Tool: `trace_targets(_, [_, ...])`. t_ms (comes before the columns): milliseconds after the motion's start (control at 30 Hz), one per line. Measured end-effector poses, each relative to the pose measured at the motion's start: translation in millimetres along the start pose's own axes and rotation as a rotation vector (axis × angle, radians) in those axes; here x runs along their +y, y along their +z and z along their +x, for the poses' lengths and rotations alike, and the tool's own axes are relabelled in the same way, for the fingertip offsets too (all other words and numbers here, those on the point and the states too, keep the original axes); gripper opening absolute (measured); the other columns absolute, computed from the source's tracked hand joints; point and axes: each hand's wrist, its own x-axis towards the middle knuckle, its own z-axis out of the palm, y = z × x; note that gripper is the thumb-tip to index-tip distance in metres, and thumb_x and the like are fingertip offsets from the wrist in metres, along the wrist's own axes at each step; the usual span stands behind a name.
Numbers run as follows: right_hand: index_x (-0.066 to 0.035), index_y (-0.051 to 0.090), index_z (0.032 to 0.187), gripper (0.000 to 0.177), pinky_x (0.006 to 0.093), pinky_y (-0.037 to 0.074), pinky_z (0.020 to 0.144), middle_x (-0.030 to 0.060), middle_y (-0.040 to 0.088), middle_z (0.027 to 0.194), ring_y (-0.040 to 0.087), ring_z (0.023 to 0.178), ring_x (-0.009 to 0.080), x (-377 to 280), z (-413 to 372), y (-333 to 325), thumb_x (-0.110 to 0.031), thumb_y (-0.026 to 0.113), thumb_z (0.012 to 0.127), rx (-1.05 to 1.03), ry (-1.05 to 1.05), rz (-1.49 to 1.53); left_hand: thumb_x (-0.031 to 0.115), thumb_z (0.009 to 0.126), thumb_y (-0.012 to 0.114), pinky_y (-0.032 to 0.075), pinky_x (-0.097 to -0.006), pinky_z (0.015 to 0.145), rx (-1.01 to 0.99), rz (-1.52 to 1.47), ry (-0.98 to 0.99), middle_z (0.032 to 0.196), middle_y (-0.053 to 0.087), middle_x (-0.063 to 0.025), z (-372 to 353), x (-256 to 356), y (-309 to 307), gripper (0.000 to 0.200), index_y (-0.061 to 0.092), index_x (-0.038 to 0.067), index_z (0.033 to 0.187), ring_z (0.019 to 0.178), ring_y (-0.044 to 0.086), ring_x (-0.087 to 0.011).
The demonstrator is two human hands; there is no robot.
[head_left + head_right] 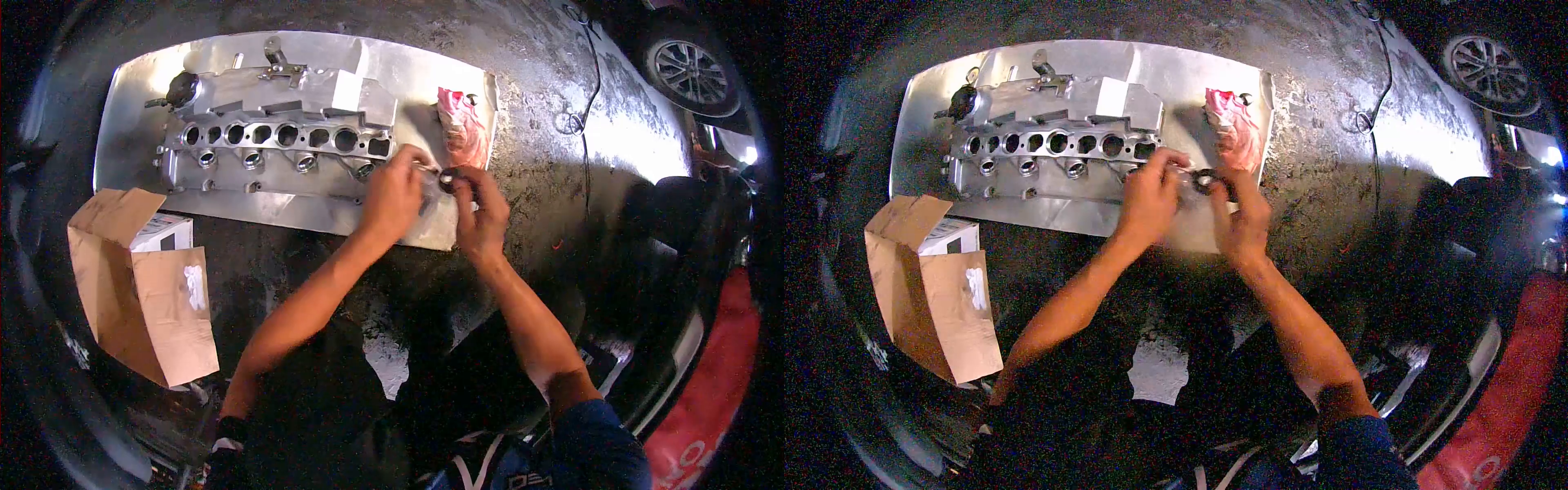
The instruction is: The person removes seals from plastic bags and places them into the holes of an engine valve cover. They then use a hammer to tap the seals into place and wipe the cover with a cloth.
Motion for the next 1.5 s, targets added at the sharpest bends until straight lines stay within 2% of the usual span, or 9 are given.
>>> trace_targets(100, [0.000, 0.066, 0.112, 0.022, 0.0334, 0.060, 0.069, 0.0125, 0.074, 0.096, 0.073, 0.078, 0.0213, 4, 19, -15, -0.020, 0.064, 0.103, 0.088, 0.493, 0.565, 0.008, 0.101, 0.057, 0.054, -0.0395, 0.087, -0.088, 0.081, -0.265, 0.114, 0.073, -0.0138, 7, -23, -8, 0.026, 0.064, 0.006, 0.125, 0.100, 0.071, -0.0260])
trace_targets(267, [0.002, 0.068, 0.115, 0.033, 0.0327, 0.058, 0.065, 0.0114, 0.074, 0.095, 0.069, 0.068, 0.0186, 6, 25, -15, -0.029, 0.062, 0.105, -0.053, 0.776, 0.817, 0.016, 0.102, 0.060, 0.048, -0.0389, 0.107, -0.063, -0.086, 0.057, 0.136, 0.065, -0.0169, 5, -12, 17, 0.043, 0.055, 0.002, 0.142, 0.126, 0.062, -0.0283])
trace_targets(367, [0.002, 0.069, 0.116, 0.035, 0.0318, 0.056, 0.068, 0.0096, 0.074, 0.098, 0.068, 0.077, 0.0160, 18, 21, -16, -0.030, 0.063, 0.105, -0.163, 0.787, 0.866, 0.017, 0.099, 0.065, 0.045, -0.0378, 0.112, 0.029, 0.137, 0.267, 0.138, 0.064, -0.0150, 9, 13, 2, 0.053, 0.052, 0.002, 0.148, 0.129, 0.060, -0.0239])
trace_targets(467, [0.000, 0.070, 0.113, 0.033, 0.0318, 0.055, 0.069, 0.0082, 0.073, 0.100, 0.068, 0.080, 0.0161, 26, 16, -12, -0.031, 0.063, 0.105, -0.359, 0.759, 0.888, 0.020, 0.095, 0.071, 0.046, -0.0366, 0.110, -0.324, -0.320, -0.020, 0.136, 0.065, -0.0142, 3, 13, -9, 0.051, 0.059, 0.003, 0.142, 0.127, 0.062, -0.0232])
trace_targets(567, [-0.001, 0.070, 0.109, 0.035, 0.0321, 0.055, 0.067, 0.0070, 0.072, 0.098, 0.068, 0.077, 0.0167, 0, 18, -16, -0.034, 0.060, 0.106, -0.688, 0.816, 0.870, 0.020, 0.095, 0.072, 0.050, -0.0364, 0.104, -0.301, -0.192, -0.110, 0.130, 0.068, -0.0142, -8, 2, -25, 0.044, 0.065, 0.002, 0.134, 0.119, 0.065, -0.0237])
trace_targets(633, [0.000, 0.070, 0.108, 0.036, 0.0322, 0.055, 0.067, 0.0071, 0.072, 0.096, 0.068, 0.076, 0.0164, 1, 12, -6, -0.035, 0.059, 0.106, -0.714, 0.808, 0.869, 0.016, 0.096, 0.070, 0.055, -0.0398, 0.090, -0.158, 0.007, 0.082, 0.115, 0.070, -0.0180, -18, -9, -23, 0.041, 0.065, 0.002, 0.134, 0.102, 0.070, -0.0335])
trace_targets(1000, [-0.002, 0.069, 0.117, 0.032, 0.0299, 0.054, 0.069, 0.0058, 0.073, 0.097, 0.066, 0.078, 0.0132, -12, 7, 19, -0.029, 0.056, 0.107, -0.918, 0.619, 0.645, 0.019, 0.096, 0.071, 0.051, -0.0455, 0.100, 0.218, 0.277, 0.081, 0.125, 0.069, -0.0186, -25, -32, -60, 0.028, 0.074, 0.006, 0.120, 0.117, 0.064, -0.0384])
trace_targets(1100, [-0.002, 0.069, 0.118, 0.035, 0.0296, 0.053, 0.069, 0.0054, 0.074, 0.098, 0.065, 0.077, 0.0123, -9, 5, 21, -0.032, 0.057, 0.107, -0.931, 0.565, 0.573, 0.019, 0.093, 0.074, 0.050, -0.0458, 0.100, 0.240, 0.702, 0.323, 0.133, 0.064, -0.0165, 2, -55, -86, 0.030, 0.074, 0.008, 0.121, 0.116, 0.061, -0.0366])
trace_targets(1500, [-0.002, 0.070, 0.116, 0.034, 0.0321, 0.052, 0.074, 0.0068, 0.072, 0.095, 0.063, 0.080, 0.0145, -2, -6, 22, -0.032, 0.057, 0.107, -0.951, 0.466, 0.462, 0.021, 0.089, 0.078, 0.053, -0.0428, 0.094, 0.006, 0.786, 0.432, 0.130, 0.062, -0.0085, 21, -53, -110, 0.043, 0.069, 0.011, 0.131, 0.112, 0.062, -0.0327])
